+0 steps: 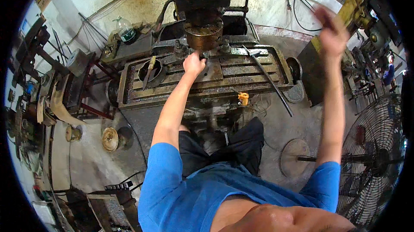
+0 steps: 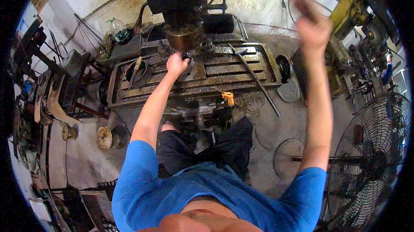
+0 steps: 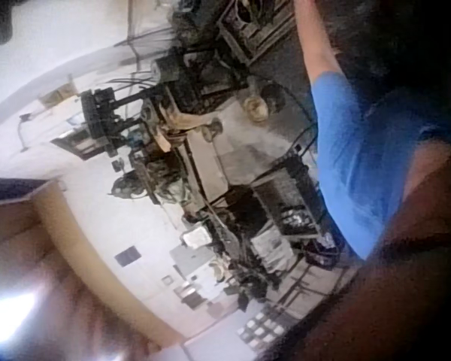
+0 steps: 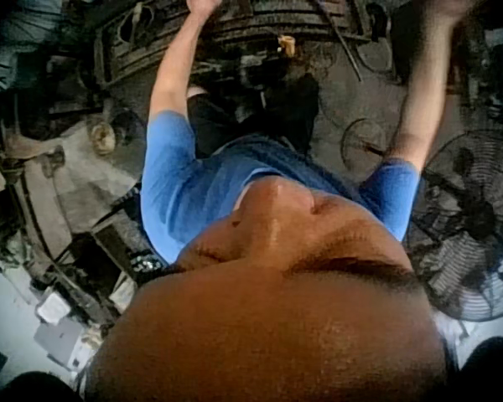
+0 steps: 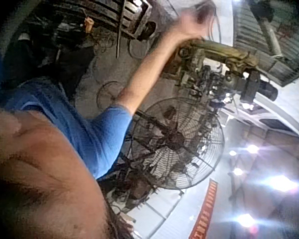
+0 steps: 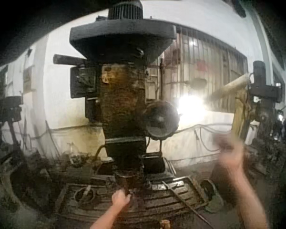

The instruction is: The person operates a milling machine to process metal components, using an air nozzle to clear debris and placing the components into a tray.

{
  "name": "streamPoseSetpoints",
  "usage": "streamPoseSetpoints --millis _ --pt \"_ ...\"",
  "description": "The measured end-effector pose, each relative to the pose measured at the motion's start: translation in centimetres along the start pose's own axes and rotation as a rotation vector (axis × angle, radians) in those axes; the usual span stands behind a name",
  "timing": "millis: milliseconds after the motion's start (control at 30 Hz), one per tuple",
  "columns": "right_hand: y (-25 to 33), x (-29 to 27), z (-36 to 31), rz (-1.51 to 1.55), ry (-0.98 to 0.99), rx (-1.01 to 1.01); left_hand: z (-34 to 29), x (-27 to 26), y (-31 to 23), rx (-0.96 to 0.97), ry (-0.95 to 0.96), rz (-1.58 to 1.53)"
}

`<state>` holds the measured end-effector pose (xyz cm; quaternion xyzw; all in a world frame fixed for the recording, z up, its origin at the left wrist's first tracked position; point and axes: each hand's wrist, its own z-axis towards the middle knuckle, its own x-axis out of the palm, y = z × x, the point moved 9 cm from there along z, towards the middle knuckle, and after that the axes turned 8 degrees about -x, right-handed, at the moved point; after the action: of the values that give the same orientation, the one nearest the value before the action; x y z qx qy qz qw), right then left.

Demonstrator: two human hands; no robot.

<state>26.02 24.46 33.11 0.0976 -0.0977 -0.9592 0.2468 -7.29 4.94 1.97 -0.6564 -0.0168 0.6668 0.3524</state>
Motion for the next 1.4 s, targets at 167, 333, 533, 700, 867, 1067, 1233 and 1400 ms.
streamPoseSetpoints --millis 167,333,533,700,867,1067,1233,1400 --pt "3.6 -3.5 13.0 0.401 -0.313 0.086 0.3 -0.7 -0.2 -0.01 -0.007 -0.119" --pt "5.9 -3.7 7.7 0.434 -0.157 -0.14 0.5 -0.5 0.7 -0.008 -0.025 -0.183" --pt "5.5 -4.5 -0.5 0.333 -0.165 -0.126 0.5 -0.1 0.7 -0.04 -0.059 -0.15" --pt "5.5 -4.2 -0.6 0.264 -0.129 -0.136 0.7 -0.1 0.9 -0.066 -0.036 -0.103" --pt "5.4 -3.3 -3.7 0.252 -0.215 -0.11 0.3 -0.8 0.9 -0.103 -0.057 -0.105" --pt "5.3 -3.3 -4.5 0.245 -0.258 -0.062 0.6 -0.3 0.7 -0.085 -0.022 -0.111" --pt "5.5 -3.0 -4.4 0.282 -0.281 -0.057 0.7 0.2 1.5 0.014 0.058 -0.31" --pt "5.3 -3.1 -4.7 0.334 -0.316 -0.012 -2.7 -5.2 3.0 0.219 0.109 -0.437"
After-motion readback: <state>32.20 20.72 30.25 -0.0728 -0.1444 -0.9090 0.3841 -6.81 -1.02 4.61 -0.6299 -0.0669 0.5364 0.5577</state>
